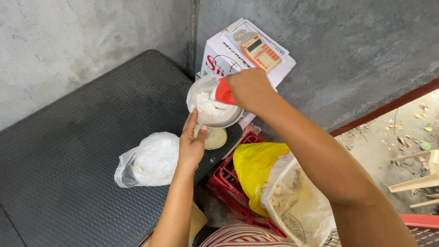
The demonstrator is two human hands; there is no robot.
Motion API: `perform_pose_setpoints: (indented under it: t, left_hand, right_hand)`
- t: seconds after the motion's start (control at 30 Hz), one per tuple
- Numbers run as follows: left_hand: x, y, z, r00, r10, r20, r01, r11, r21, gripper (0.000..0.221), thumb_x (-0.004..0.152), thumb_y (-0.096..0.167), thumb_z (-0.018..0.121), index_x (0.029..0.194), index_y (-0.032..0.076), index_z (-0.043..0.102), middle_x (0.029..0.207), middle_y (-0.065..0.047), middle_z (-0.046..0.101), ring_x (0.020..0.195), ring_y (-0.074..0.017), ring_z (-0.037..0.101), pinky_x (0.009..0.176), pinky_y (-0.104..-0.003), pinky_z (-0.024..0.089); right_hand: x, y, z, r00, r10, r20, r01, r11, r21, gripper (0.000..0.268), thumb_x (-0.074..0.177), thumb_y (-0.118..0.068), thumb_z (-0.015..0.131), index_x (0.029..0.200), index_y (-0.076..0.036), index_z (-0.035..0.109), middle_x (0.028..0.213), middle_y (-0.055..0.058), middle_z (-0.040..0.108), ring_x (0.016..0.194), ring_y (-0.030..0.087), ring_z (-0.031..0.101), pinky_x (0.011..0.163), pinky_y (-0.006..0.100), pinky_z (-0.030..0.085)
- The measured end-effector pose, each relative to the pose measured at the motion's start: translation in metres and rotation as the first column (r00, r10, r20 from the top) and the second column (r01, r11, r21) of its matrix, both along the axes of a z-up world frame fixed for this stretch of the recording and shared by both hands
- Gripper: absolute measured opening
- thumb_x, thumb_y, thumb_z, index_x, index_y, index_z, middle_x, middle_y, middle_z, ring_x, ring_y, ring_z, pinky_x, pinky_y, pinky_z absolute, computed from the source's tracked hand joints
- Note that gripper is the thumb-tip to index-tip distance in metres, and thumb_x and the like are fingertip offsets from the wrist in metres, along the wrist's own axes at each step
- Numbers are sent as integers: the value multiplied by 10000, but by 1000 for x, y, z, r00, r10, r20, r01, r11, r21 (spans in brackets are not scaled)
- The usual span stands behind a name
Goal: Scooping white powder from a bulk bag, weighing it on an analog scale, and portioning it into small plastic bags.
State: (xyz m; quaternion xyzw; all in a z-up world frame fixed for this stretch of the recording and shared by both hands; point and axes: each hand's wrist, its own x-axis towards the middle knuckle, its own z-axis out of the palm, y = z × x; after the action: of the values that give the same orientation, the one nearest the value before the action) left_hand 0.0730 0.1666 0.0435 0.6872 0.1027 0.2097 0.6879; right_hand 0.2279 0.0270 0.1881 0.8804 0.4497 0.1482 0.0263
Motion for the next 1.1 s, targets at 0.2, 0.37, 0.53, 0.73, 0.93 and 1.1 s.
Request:
perform_pose_setpoints:
  t: [0.2, 0.37, 0.53, 0.73, 0.93, 1.1]
  left_hand:
    - [-21, -8, 7, 987, 128, 94, -141, 981, 137, 619, 982, 109, 633, 1553, 52, 401, 1672, -229, 293, 1558, -334, 279, 1233, -384, 255]
    - [-48, -56, 26, 963, 182, 200, -238, 919, 314, 623, 966, 103, 658, 1539, 29, 427, 1663, -270, 278, 1543, -388, 303, 1233, -423, 270]
    - [-58, -106, 11, 961, 99, 259, -208, 877, 434, 603, 943, 108, 689, 1507, 37, 486, 1649, -262, 344, 1511, -416, 391, 1222, -437, 324]
    - [-66, -158, -2, 976, -73, 206, -37, 873, 486, 609, 928, 133, 711, 1492, 31, 506, 1636, -261, 369, 1471, -438, 428, 1190, -448, 358]
    - [-83, -194, -27, 978, -153, 144, 65, 871, 487, 593, 942, 177, 725, 1478, 23, 520, 1611, -294, 380, 1465, -452, 432, 1188, -449, 369]
    - [-100, -217, -46, 989, -135, 56, 89, 856, 509, 606, 897, 190, 740, 1455, 48, 549, 1585, -306, 393, 1442, -460, 433, 1172, -464, 369]
  right_hand:
    - [-46, -91, -29, 934, -200, -297, 328, 813, 481, 270, 845, -316, 813, 939, -81, 720, 777, 140, 705, 673, 328, 671, 627, 423, 532]
    - [-95, -167, -86, 803, -100, -587, 556, 480, 679, 214, 880, -186, 826, 907, -12, 705, 728, 70, 689, 623, 112, 590, 588, 264, 487]
    - [-135, -235, -108, 709, 114, -696, 661, 238, 712, 123, 915, -98, 773, 923, 6, 708, 784, 26, 726, 649, 38, 607, 592, 214, 491]
    - [-192, -288, -97, 625, -35, -780, 774, 155, 614, 128, 911, -98, 757, 943, 18, 713, 758, 38, 729, 598, 41, 596, 540, 214, 470]
    - [-232, -332, -107, 558, -217, -801, 827, 220, 517, 156, 901, -133, 783, 930, 12, 734, 716, 44, 710, 568, 47, 552, 514, 234, 438]
    - [-239, -354, -126, 491, -452, -744, 837, 483, 258, 275, 826, -299, 801, 979, -73, 765, 716, 114, 747, 582, 204, 638, 578, 352, 506]
